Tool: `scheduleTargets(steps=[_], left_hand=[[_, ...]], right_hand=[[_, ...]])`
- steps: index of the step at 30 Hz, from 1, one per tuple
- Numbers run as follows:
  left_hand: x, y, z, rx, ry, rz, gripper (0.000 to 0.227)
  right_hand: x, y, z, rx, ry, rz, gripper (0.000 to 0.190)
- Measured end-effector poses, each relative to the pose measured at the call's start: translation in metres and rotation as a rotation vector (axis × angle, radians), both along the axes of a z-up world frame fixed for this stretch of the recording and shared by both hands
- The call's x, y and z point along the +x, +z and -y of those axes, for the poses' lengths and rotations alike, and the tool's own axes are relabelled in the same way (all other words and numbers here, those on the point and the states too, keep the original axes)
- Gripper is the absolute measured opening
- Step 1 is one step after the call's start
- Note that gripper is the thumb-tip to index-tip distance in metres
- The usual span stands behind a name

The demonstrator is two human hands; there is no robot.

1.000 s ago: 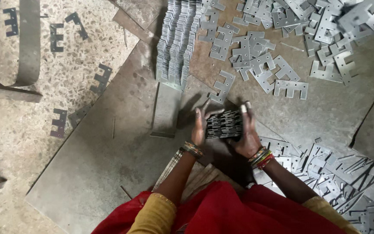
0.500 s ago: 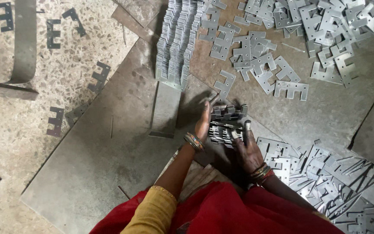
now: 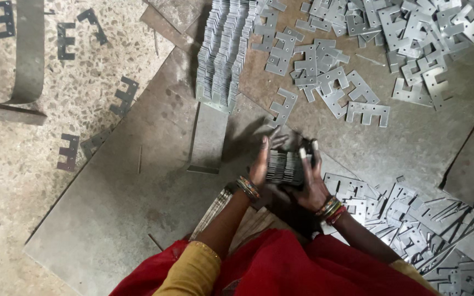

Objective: The person sits on the floor and repeatedly picks up small metal brackets from a scattered pile, aligns them, and places them into a neat stack. The hands move continuously between the loose pile and the growing stack, handling the brackets one by one or in small groups.

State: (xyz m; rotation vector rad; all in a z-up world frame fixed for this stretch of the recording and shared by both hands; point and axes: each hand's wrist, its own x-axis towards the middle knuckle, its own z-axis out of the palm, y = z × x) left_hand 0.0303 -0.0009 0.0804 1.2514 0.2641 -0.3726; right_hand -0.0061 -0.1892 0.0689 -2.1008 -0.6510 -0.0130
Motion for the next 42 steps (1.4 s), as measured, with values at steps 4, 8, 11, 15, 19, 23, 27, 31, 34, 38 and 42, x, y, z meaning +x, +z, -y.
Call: scheduleTargets(steps=[4,8,11,15,19,23,27,31,34,38,42], left_hand=[[-0.009,-0.006,-0.005,-0.098,0.036,0.018,0.078],[-0.013,-0.023,-0.003,0.078,0.075,0.158,0.075],[-0.025,-0.015,-0.002,0.303,0.079,0.148,0.067],[-0.067,0.011,0.017,0.692,0.122,0.213,0.064],[-0.074,0.020,0.022,0.830,0.081,0.367,0.066],[-0.070,0.019,0.017,0.860,0.055,0.275,0.066],[-0.063,0.021,0.013,0.882,0.056,0.282,0.070],[-0.042,0.029,-0.011,0.942,0.001,0.306,0.071],[-0.024,0.031,-0.048,0.957,-0.001,0.285,0.066],[0.000,0.034,-0.124,1.046,0.180,0.554,0.052],[0.017,0.017,-0.200,1.150,0.050,0.111,0.056]], right_hand=[[-0.004,-0.003,0.000,-0.022,-0.087,0.077,0.129],[-0.013,0.011,0.004,-0.156,-0.093,-0.251,0.107],[-0.006,0.030,0.000,-0.134,-0.123,-0.260,0.104],[0.004,0.054,-0.002,-0.187,-0.029,-0.182,0.106],[0.017,0.071,-0.001,-0.682,0.169,-0.186,0.098],[0.033,0.077,-0.015,-0.747,0.276,-0.148,0.091],[0.045,0.083,-0.030,-0.923,0.343,-0.216,0.101],[0.061,0.097,-0.053,-0.837,0.303,-0.179,0.092],[0.076,0.105,-0.084,-0.754,0.282,-0.135,0.086],[0.108,0.105,-0.147,-0.701,0.314,-0.119,0.100],[0.107,0.082,-0.210,-0.645,0.318,0.044,0.089]])
